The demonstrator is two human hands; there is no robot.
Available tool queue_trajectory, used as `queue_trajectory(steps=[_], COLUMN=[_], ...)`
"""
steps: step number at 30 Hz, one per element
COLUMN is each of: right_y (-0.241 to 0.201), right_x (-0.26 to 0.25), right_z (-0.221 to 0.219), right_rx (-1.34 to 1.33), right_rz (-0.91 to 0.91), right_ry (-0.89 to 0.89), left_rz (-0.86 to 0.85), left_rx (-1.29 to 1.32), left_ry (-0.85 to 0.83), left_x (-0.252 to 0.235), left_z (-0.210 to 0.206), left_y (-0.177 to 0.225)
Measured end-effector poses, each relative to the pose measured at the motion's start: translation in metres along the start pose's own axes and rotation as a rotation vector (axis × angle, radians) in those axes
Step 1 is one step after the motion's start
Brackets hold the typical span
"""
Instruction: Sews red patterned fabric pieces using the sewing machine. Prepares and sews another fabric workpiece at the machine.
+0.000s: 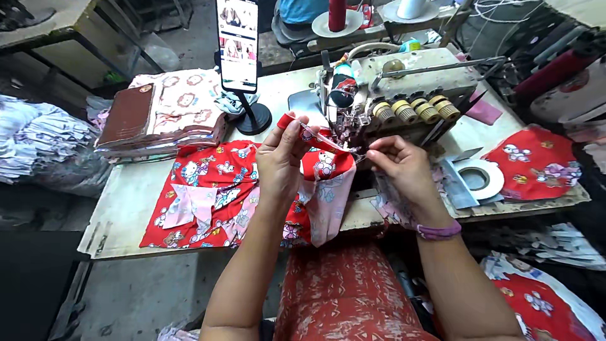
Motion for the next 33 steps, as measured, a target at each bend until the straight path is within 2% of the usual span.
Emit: queue_trajectory(steps=[2,4,5,7,9,12,16,17,20,22,24,26,28,30,33], right_y=[0.004,-0.003,-0.012,-0.036,-0.053,-0.039,-0.007,-0.001,0.004,-0.011,-0.043,-0.070,-0.081,-0.076,-0.064], right_x=[0.005,0.011,0.015,0.019,0.014,0.002,0.005,0.007,0.012,0.016,0.020,0.014,-0.001,-0.019,-0.032], right_z=[0.015,0.019,0.019,0.016,0.003,-0.020,-0.007,0.001,0.022,0.023,0.014,-0.004,-0.026,-0.043,-0.055], right_rx=[0.316,0.560,0.592,0.483,0.344,0.329,0.057,0.097,0.545,0.604,0.484,0.276,0.171,0.140,0.017], right_rz=[-0.089,-0.042,0.039,0.253,0.359,0.184,-0.007,-0.050,-0.158,-0.023,0.284,0.495,0.552,0.464,0.239], right_ry=[0.068,0.131,0.173,0.199,0.084,-0.089,-0.010,0.016,0.057,0.085,0.117,-0.006,-0.155,-0.274,-0.409], left_rz=[-0.004,-0.003,-0.001,0.001,-0.004,-0.008,0.001,0.009,0.006,0.003,0.005,0.009,0.001,-0.014,-0.044], left_rx=[-0.003,-0.001,-0.002,-0.003,0.006,0.004,0.013,0.015,0.027,0.021,0.020,0.024,0.014,-0.025,-0.078], left_ry=[-0.004,0.002,0.004,0.013,0.019,0.012,0.014,0.013,0.006,0.017,0.021,0.018,0.009,-0.029,-0.080], left_x=[0.000,-0.001,-0.001,-0.002,-0.002,0.000,-0.001,0.000,-0.001,-0.001,0.000,0.000,0.001,0.003,0.004], left_z=[0.000,0.001,0.001,0.001,0.000,-0.002,0.000,0.001,0.000,0.001,0.001,0.000,-0.002,-0.004,-0.004], left_y=[0.002,0.002,0.001,0.001,0.000,0.001,0.000,-0.001,-0.001,-0.001,-0.002,-0.003,-0.001,0.002,0.005])
Point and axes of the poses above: each hand's wrist, its own x-axis away from the middle knuckle, its own z-axis out of the back of the hand, y = z × x, the point moved 9 cm from there along -x, towards the middle knuckle, and after that the axes turned 8 degrees about -y, right-handed, at the moved point
